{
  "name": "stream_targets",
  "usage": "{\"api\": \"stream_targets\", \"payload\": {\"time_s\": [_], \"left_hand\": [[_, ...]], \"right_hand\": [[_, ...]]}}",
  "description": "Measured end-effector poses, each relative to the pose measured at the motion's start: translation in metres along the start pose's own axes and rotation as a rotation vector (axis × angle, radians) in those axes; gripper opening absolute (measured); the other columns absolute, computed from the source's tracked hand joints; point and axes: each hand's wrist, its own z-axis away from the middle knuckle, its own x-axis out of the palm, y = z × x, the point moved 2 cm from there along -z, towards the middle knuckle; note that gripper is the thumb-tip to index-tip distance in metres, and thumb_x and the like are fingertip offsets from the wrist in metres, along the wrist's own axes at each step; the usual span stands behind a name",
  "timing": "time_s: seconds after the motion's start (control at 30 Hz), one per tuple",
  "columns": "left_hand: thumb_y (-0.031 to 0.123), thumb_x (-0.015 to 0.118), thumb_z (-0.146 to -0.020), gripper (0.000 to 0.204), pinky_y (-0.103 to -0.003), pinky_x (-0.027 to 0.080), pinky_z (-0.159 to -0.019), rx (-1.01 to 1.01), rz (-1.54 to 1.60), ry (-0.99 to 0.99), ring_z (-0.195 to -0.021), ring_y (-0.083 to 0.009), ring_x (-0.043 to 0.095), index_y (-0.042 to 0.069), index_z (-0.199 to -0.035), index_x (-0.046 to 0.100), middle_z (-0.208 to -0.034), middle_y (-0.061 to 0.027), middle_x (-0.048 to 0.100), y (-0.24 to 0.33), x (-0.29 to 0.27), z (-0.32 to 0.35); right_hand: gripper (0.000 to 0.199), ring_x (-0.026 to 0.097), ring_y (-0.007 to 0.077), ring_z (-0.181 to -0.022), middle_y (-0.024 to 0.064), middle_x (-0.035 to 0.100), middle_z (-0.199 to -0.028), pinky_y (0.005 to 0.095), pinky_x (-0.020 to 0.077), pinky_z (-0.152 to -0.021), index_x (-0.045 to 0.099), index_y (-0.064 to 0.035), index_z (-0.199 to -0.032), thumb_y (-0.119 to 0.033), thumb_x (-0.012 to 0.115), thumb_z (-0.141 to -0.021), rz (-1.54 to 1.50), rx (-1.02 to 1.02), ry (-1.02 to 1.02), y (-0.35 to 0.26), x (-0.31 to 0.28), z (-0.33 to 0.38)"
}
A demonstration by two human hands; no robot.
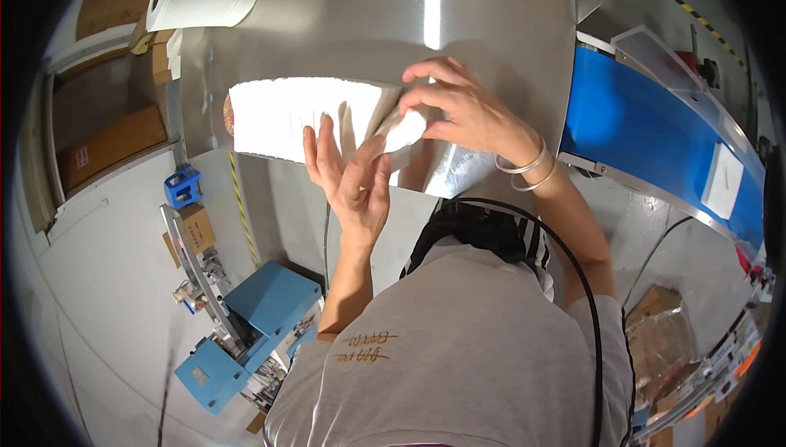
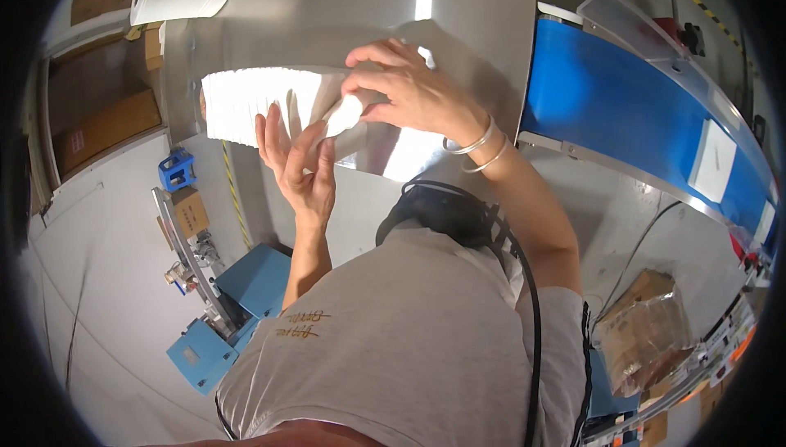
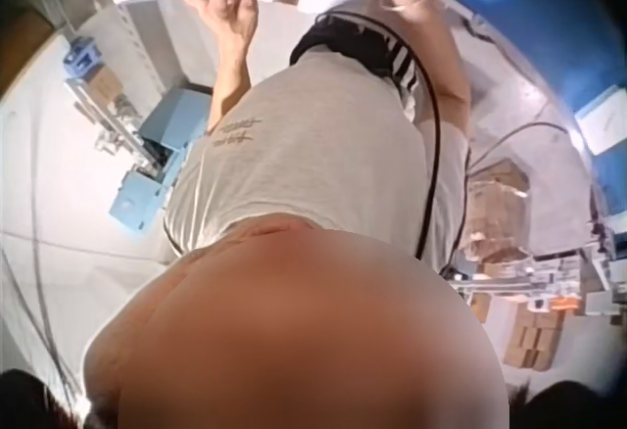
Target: Placing stacks of folded paper napkins onto a moving conveyor belt for packaging in a factory setting.
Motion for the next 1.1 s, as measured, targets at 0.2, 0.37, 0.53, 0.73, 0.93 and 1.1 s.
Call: {"api": "stream_targets", "payload": {"time_s": [0.2, 0.37, 0.53, 0.73, 0.93, 1.1], "left_hand": [[0.008, 0.070, -0.082, 0.034, -0.051, 0.028, -0.107, -0.056, -0.029, 0.079, -0.136, -0.0433, 0.027, 0.009, -0.115, 0.064, -0.143, -0.0172, 0.039, -0.014, -0.002, 0.004], [0.001, 0.067, -0.082, 0.039, -0.048, 0.035, -0.105, -0.056, -0.073, 0.050, -0.132, -0.0398, 0.035, 0.009, -0.120, 0.063, -0.141, -0.0154, 0.043, -0.018, 0.005, 0.004], [0.001, 0.068, -0.081, 0.033, -0.047, 0.034, -0.107, -0.080, -0.014, 0.072, -0.134, -0.0383, 0.035, 0.012, -0.112, 0.068, -0.140, -0.0139, 0.046, -0.015, 0.005, 0.002], [0.000, 0.068, -0.078, 0.027, -0.049, 0.022, -0.110, -0.089, -0.013, 0.068, -0.136, -0.0385, 0.030, 0.011, -0.102, 0.072, -0.143, -0.0134, 0.043, -0.018, 0.000, 0.004], [0.011, 0.071, -0.080, 0.034, -0.052, 0.020, -0.110, -0.082, 0.008, -0.012, -0.138, -0.0414, 0.024, 0.010, -0.114, 0.067, -0.147, -0.0200, 0.032, -0.006, -0.005, -0.009], [0.013, 0.069, -0.082, 0.042, -0.053, 0.025, -0.107, -0.134, -0.017, 0.067, -0.135, -0.0421, 0.028, 0.008, -0.123, 0.061, -0.144, -0.0215, 0.035, -0.025, -0.006, -0.002]], "right_hand": [[0.025, 0.054, 0.0101, -0.082, 0.0042, 0.055, -0.085, 0.0279, 0.0471, -0.070, 0.052, -0.0020, -0.102, -0.026, 0.058, -0.097, -0.257, 0.711, 0.361, 0.020, -0.042, 0.072], [0.050, 0.045, 0.0307, -0.129, 0.0177, 0.051, -0.136, 0.0424, 0.0385, -0.101, 0.045, -0.0062, -0.137, -0.034, 0.051, -0.097, 0.643, 1.073, 0.295, 0.069, -0.150, 0.203], [0.055, 0.050, 0.0312, -0.122, 0.0153, 0.052, -0.134, 0.0418, 0.0399, -0.100, 0.050, -0.0075, -0.133, -0.036, 0.065, -0.088, 1.331, 1.338, 0.558, 0.016, -0.162, 0.164], [0.054, 0.053, 0.0300, -0.113, 0.0095, 0.054, -0.122, 0.0382, 0.0456, -0.093, 0.057, -0.0137, -0.121, -0.016, 0.079, -0.072, 0.142, 0.501, 0.088, -0.025, -0.060, 0.029], [0.039, 0.053, 0.0242, -0.112, 0.0079, 0.054, -0.125, 0.0338, 0.0441, -0.092, 0.056, -0.0112, -0.114, -0.022, 0.073, -0.081, 0.261, -0.105, 0.027, 0.008, 0.002, -0.015], [0.032, 0.049, 0.0071, -0.076, 0.0000, 0.056, -0.087, 0.0229, 0.0425, -0.067, 0.054, -0.0033, -0.106, -0.029, 0.066, -0.091, -0.523, 0.486, 0.355, 0.014, -0.017, 0.046]]}}
